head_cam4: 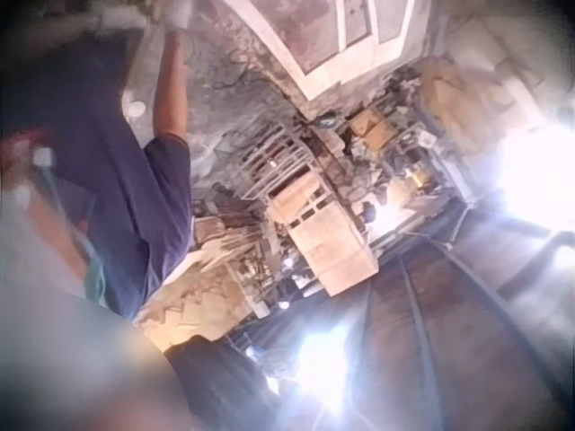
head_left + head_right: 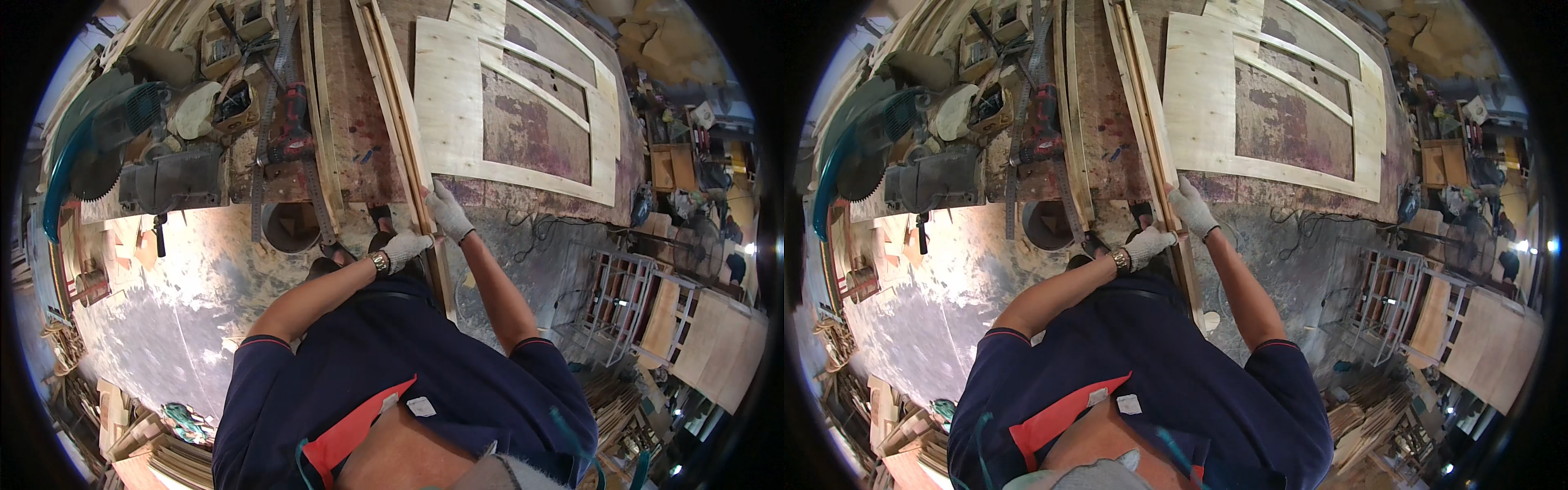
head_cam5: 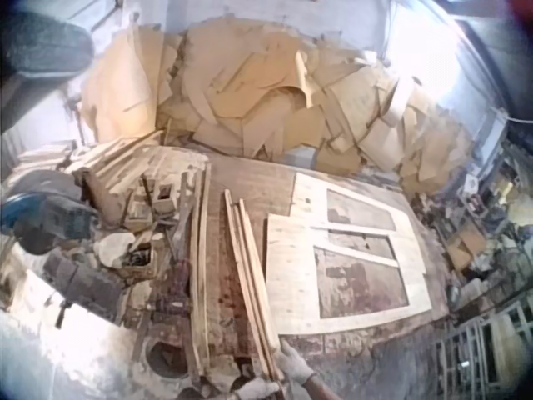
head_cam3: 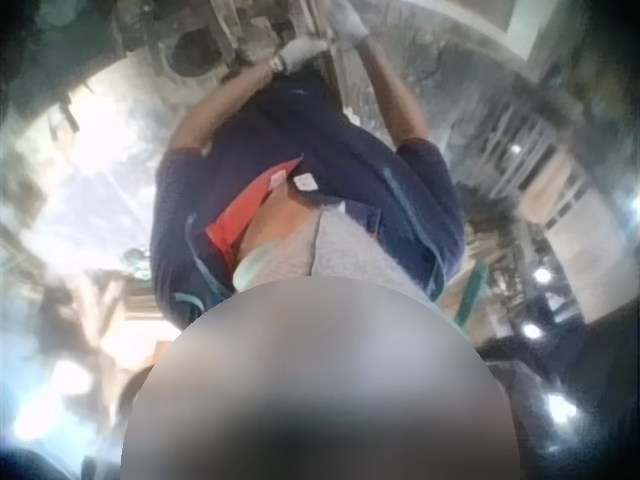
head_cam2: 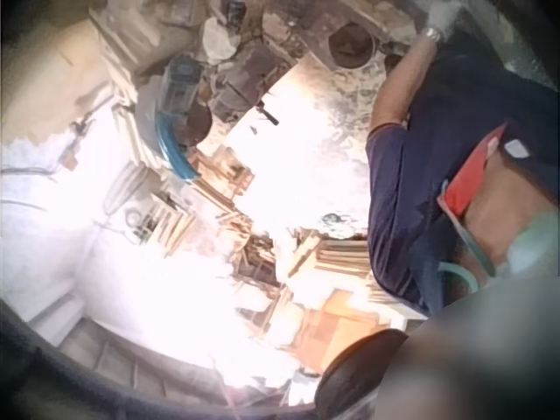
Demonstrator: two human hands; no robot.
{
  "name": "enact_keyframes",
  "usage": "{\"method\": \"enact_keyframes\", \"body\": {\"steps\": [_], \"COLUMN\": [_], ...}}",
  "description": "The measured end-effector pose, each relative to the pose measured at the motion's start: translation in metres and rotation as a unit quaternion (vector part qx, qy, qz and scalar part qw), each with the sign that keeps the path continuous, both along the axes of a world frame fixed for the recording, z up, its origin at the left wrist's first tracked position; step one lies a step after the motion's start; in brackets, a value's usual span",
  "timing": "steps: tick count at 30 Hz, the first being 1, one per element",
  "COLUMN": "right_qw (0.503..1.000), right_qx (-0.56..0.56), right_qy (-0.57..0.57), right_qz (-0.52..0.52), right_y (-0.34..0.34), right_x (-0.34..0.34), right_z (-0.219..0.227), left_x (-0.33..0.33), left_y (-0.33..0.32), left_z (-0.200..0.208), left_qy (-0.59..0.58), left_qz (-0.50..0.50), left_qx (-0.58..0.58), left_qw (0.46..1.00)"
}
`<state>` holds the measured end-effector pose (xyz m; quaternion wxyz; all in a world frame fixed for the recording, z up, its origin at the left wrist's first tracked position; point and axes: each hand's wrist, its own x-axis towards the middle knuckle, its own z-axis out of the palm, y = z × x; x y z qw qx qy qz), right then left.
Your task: The person assembles a wooden frame by measuring and marking pieces with a pen, cutting them with a circular saw, and fitting them into a larger frame structure. The person repeatedly measures, cuts, and places wooden strips to form the frame.
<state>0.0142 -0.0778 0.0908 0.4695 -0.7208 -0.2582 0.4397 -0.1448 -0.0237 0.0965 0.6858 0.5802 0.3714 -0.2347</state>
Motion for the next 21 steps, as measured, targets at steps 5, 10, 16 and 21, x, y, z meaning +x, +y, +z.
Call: {"method": "enact_keyframes", "body": {"steps": [5, 10, 16, 21], "right_qw": [0.990, 0.998, 0.968, 0.976], "right_qx": [-0.041, -0.020, -0.010, -0.020], "right_qy": [-0.133, 0.059, 0.249, 0.213], "right_qz": [-0.003, -0.034, -0.037, -0.036], "right_y": [-0.008, -0.016, -0.027, -0.016], "right_x": [-0.020, -0.022, -0.021, -0.026], "right_z": [-0.002, -0.010, -0.019, -0.017], "left_x": [-0.012, -0.024, -0.037, -0.047], "left_y": [-0.017, -0.014, -0.013, -0.016], "left_z": [-0.022, -0.050, -0.034, -0.014], "left_qy": [0.032, -0.021, -0.122, -0.156], "left_qz": [-0.005, -0.063, -0.065, -0.120], "left_qx": [0.164, 0.099, 0.071, 0.062], "left_qw": [0.986, 0.993, 0.988, 0.979]}}
